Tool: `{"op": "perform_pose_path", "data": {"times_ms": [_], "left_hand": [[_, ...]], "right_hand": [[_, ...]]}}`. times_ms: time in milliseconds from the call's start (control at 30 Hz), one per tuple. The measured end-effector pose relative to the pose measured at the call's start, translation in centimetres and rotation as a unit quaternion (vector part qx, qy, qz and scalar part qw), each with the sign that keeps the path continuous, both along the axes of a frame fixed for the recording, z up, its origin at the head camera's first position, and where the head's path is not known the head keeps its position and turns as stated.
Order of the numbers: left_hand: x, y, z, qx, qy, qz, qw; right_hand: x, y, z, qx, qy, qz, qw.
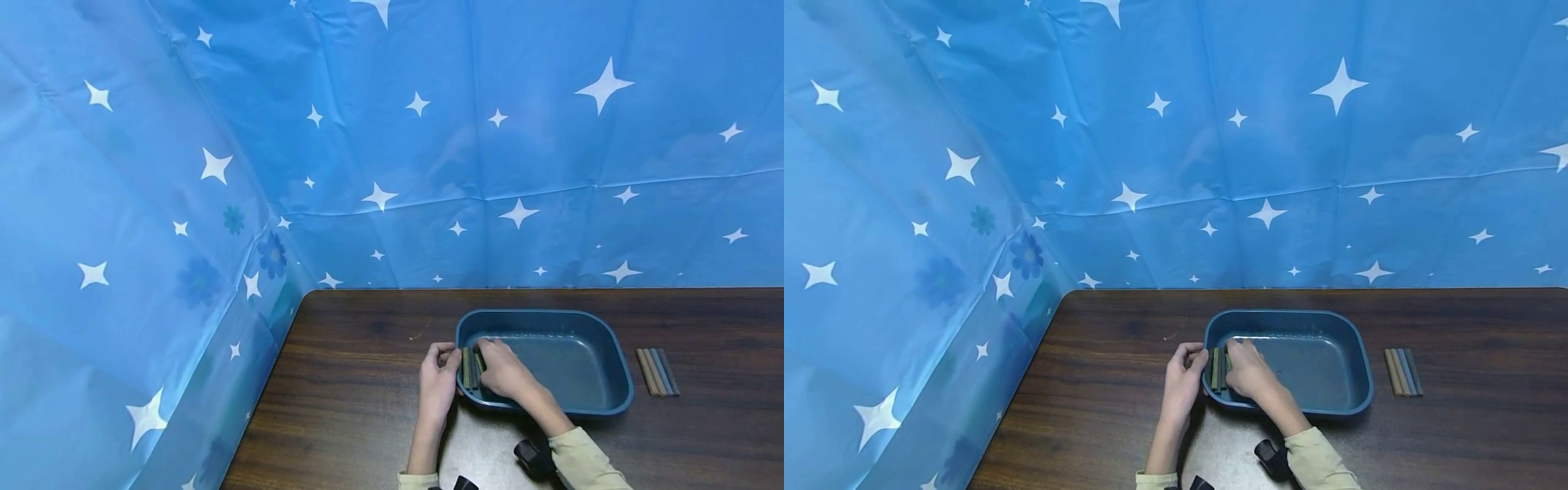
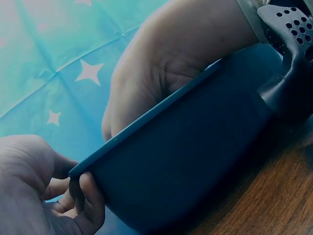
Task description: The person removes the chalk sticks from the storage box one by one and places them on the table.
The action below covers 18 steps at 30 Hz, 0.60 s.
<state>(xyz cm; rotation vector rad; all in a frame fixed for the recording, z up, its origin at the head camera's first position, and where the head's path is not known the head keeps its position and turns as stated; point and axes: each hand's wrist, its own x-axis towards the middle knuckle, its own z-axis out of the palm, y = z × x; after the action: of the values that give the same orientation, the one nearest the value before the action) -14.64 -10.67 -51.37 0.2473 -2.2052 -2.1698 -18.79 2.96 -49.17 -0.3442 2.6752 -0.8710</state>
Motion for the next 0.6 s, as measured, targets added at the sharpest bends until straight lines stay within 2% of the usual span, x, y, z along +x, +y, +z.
{"op": "perform_pose_path", "data": {"times_ms": [133, 467, 600], "left_hand": [[0.02, -0.01, 0.06, 0.0, 0.0, 0.001, 1.0], [0.05, 0.02, -0.12, -0.001, 0.005, 0.004, 1.0], [-0.06, 0.04, -0.15, 0.001, 0.007, 0.004, 1.0]], "right_hand": [[0.01, 0.09, 0.12, -0.018, 0.004, 0.002, 1.0], [0.42, 0.75, 0.05, -0.1, 0.015, -0.012, 0.995], [0.38, 0.99, 0.07, -0.131, -0.006, -0.02, 0.991]]}}
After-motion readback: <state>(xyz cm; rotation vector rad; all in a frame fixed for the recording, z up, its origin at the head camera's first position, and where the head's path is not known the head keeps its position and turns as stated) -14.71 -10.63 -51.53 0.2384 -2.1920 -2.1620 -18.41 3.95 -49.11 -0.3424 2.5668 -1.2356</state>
